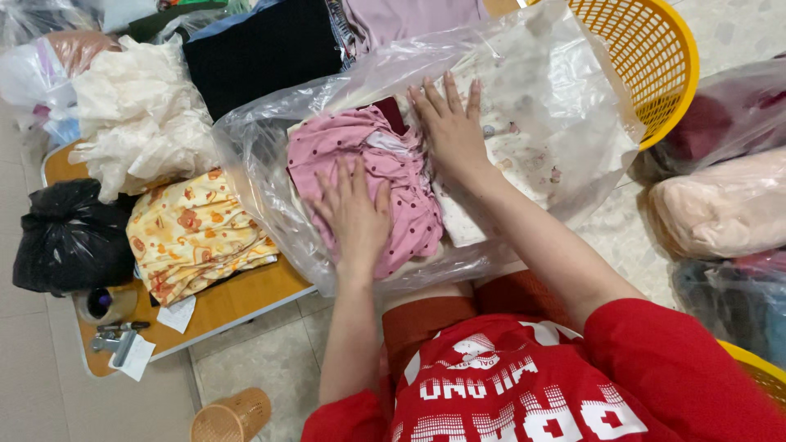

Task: The person places folded clothes into a large clear plastic bag on a table, including pink polka-dot fabric, black pants, white shorts, and patterned fabric. The person then ties the bag closed.

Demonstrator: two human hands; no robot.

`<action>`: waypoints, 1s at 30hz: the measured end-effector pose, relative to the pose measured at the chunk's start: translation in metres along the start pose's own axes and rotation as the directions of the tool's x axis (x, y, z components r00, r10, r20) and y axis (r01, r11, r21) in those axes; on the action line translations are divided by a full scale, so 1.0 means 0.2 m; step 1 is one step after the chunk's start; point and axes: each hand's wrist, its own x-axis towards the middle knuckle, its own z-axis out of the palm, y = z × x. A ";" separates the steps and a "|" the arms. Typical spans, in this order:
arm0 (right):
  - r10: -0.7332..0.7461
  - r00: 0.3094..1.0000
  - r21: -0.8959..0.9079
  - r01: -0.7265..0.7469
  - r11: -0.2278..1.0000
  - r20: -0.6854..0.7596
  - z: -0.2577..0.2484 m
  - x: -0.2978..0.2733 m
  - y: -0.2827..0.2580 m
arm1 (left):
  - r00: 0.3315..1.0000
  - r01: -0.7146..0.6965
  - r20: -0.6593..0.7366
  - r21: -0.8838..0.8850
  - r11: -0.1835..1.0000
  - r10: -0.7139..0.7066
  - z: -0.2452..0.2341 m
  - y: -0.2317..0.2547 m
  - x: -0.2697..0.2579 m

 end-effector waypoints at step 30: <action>0.041 0.998 0.029 -0.040 0.999 -0.041 0.06 -0.02 0.04 | 0.995 0.105 -0.009 0.092 0.990 -0.104 0.11 -0.08 0.25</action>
